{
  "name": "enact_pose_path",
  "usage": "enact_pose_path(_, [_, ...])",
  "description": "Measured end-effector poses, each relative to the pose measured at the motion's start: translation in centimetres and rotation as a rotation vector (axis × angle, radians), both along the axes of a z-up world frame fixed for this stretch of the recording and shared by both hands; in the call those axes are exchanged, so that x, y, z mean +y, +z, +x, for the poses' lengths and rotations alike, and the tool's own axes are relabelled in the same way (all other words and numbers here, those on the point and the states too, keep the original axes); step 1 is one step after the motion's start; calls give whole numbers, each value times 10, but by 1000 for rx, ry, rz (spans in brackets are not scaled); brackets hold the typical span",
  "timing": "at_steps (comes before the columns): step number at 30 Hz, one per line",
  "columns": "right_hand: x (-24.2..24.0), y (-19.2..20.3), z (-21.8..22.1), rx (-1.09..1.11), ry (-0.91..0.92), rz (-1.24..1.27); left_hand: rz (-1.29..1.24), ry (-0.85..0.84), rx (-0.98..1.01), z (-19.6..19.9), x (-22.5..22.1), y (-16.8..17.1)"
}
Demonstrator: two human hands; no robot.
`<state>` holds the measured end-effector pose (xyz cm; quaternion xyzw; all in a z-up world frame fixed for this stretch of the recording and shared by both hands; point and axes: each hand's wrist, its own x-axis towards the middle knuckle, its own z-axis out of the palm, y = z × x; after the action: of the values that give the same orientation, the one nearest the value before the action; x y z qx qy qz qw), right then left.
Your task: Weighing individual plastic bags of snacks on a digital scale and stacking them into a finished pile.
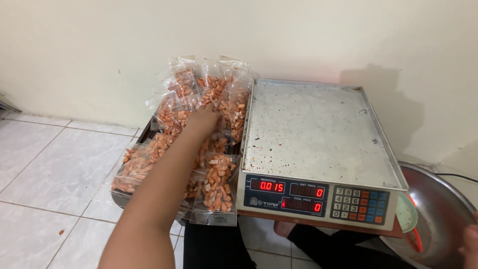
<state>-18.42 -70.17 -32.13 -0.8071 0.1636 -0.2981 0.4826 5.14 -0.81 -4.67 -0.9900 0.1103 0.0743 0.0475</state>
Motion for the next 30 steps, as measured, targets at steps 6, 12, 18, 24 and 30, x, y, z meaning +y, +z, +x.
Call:
enact_pose_path(6, [126, 95, -30, -60, -11, -139, -3, 2, -67, 14, 9, -7])
enact_pose_path(12, [73, 49, -13, -47, 29, -84, -332, 242, -236, 2, 19, 17])
enact_pose_path(18, [173, 124, -32, -59, -34, -47, -577, 240, -407, 18, 32, 28])
enact_pose_path(24, [187, 133, -40, -129, 13, -117, -614, 198, -454, -10, 22, 73])
enact_pose_path(30, [246, 183, -47, -74, -47, -193, -557, -33, -1037, -18, 23, 88])
